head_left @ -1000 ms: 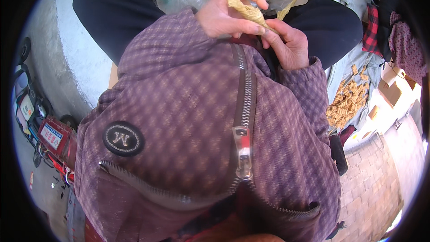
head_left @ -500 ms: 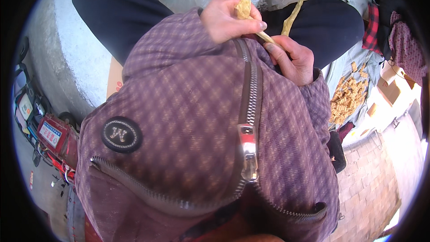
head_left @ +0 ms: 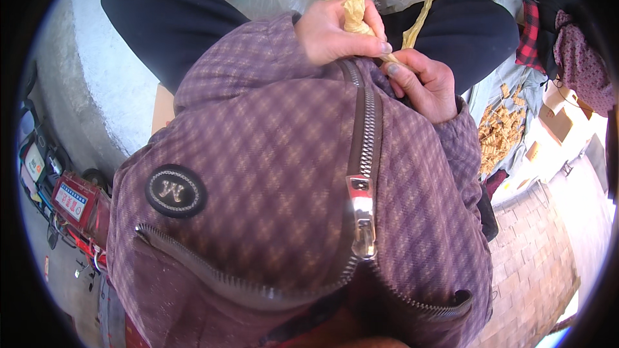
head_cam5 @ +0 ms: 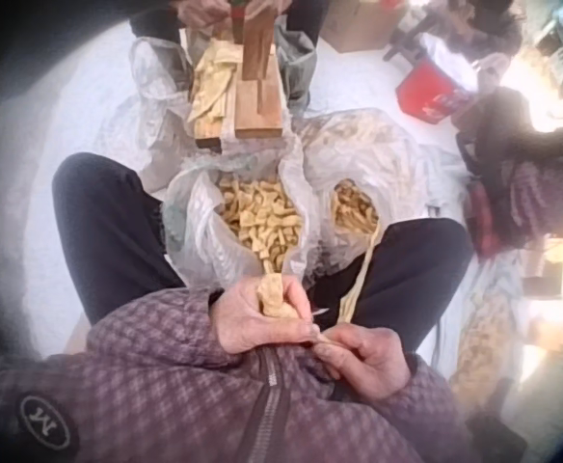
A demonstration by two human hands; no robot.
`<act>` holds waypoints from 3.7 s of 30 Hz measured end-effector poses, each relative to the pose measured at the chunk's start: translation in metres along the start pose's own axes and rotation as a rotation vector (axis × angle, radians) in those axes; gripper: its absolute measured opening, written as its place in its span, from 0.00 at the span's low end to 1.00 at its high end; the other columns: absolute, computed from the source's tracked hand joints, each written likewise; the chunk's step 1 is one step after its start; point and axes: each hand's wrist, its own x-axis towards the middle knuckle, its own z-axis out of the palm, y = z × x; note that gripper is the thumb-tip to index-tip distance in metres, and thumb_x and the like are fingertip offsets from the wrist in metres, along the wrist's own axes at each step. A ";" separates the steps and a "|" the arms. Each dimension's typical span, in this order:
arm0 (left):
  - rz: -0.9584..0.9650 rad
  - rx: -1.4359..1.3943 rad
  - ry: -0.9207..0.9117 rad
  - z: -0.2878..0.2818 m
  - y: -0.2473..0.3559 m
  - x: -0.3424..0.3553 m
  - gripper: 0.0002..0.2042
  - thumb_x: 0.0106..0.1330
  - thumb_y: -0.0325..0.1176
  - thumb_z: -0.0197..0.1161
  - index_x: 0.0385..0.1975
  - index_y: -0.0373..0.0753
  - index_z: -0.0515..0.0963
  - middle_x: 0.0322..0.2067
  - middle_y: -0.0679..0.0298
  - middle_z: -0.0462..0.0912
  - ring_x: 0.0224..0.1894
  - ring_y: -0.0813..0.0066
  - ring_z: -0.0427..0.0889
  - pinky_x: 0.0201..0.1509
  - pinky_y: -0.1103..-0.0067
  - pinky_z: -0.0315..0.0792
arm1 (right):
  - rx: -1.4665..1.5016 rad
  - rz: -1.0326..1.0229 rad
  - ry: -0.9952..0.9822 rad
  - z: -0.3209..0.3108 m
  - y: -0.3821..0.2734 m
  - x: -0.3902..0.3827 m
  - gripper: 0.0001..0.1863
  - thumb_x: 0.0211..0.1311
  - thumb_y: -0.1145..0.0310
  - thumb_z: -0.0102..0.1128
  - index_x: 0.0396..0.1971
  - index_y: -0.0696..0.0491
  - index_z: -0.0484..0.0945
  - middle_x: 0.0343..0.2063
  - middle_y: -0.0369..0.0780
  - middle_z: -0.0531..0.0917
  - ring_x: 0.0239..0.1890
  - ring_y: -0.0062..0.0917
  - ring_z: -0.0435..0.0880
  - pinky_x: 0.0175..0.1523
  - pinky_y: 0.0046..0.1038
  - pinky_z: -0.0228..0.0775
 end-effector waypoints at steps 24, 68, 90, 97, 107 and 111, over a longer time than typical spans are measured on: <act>0.524 0.288 0.397 -0.067 0.138 0.033 0.05 0.61 0.29 0.57 0.33 0.35 0.74 0.21 0.70 0.73 0.17 0.89 0.68 0.20 0.91 0.60 | -0.734 -0.752 0.333 -0.058 -0.136 0.135 0.07 0.57 0.71 0.56 0.36 0.54 0.76 0.23 0.43 0.78 0.27 0.36 0.78 0.32 0.27 0.69; -0.193 -0.126 -0.038 -0.021 -0.002 0.061 0.06 0.59 0.29 0.58 0.35 0.39 0.74 0.27 0.69 0.76 0.28 0.86 0.75 0.29 0.88 0.69 | -0.177 -0.379 0.574 0.008 -0.007 0.068 0.07 0.61 0.73 0.49 0.33 0.60 0.74 0.19 0.34 0.76 0.18 0.12 0.73 0.24 0.15 0.66; 0.734 1.167 -0.009 -0.048 -0.002 0.059 0.19 0.46 0.13 0.51 0.42 0.30 0.73 0.49 0.51 0.72 0.53 0.58 0.72 0.57 0.74 0.64 | 0.384 -0.002 -0.013 -0.020 0.014 0.081 0.15 0.63 0.63 0.45 0.45 0.55 0.72 0.17 0.37 0.78 0.14 0.14 0.73 0.18 0.15 0.60; 0.660 1.224 -0.139 -0.036 0.021 0.052 0.18 0.47 0.16 0.51 0.41 0.32 0.72 0.45 0.50 0.72 0.50 0.56 0.73 0.53 0.74 0.66 | 0.492 0.018 -0.156 -0.021 0.029 0.082 0.13 0.62 0.60 0.48 0.37 0.55 0.70 0.26 0.35 0.75 0.20 0.17 0.78 0.19 0.16 0.62; 0.702 1.230 0.083 -0.041 0.021 0.049 0.11 0.51 0.20 0.54 0.36 0.34 0.72 0.34 0.53 0.74 0.37 0.57 0.76 0.42 0.74 0.70 | 0.113 -0.266 0.502 0.020 -0.003 0.066 0.15 0.56 0.68 0.56 0.42 0.58 0.71 0.21 0.39 0.78 0.21 0.18 0.78 0.27 0.20 0.69; 0.570 1.052 0.210 -0.041 0.009 0.046 0.07 0.57 0.20 0.56 0.36 0.34 0.72 0.34 0.59 0.76 0.35 0.70 0.78 0.37 0.80 0.71 | 0.333 -0.272 0.439 0.018 0.005 0.073 0.14 0.55 0.69 0.57 0.40 0.59 0.73 0.21 0.39 0.79 0.23 0.18 0.78 0.29 0.20 0.70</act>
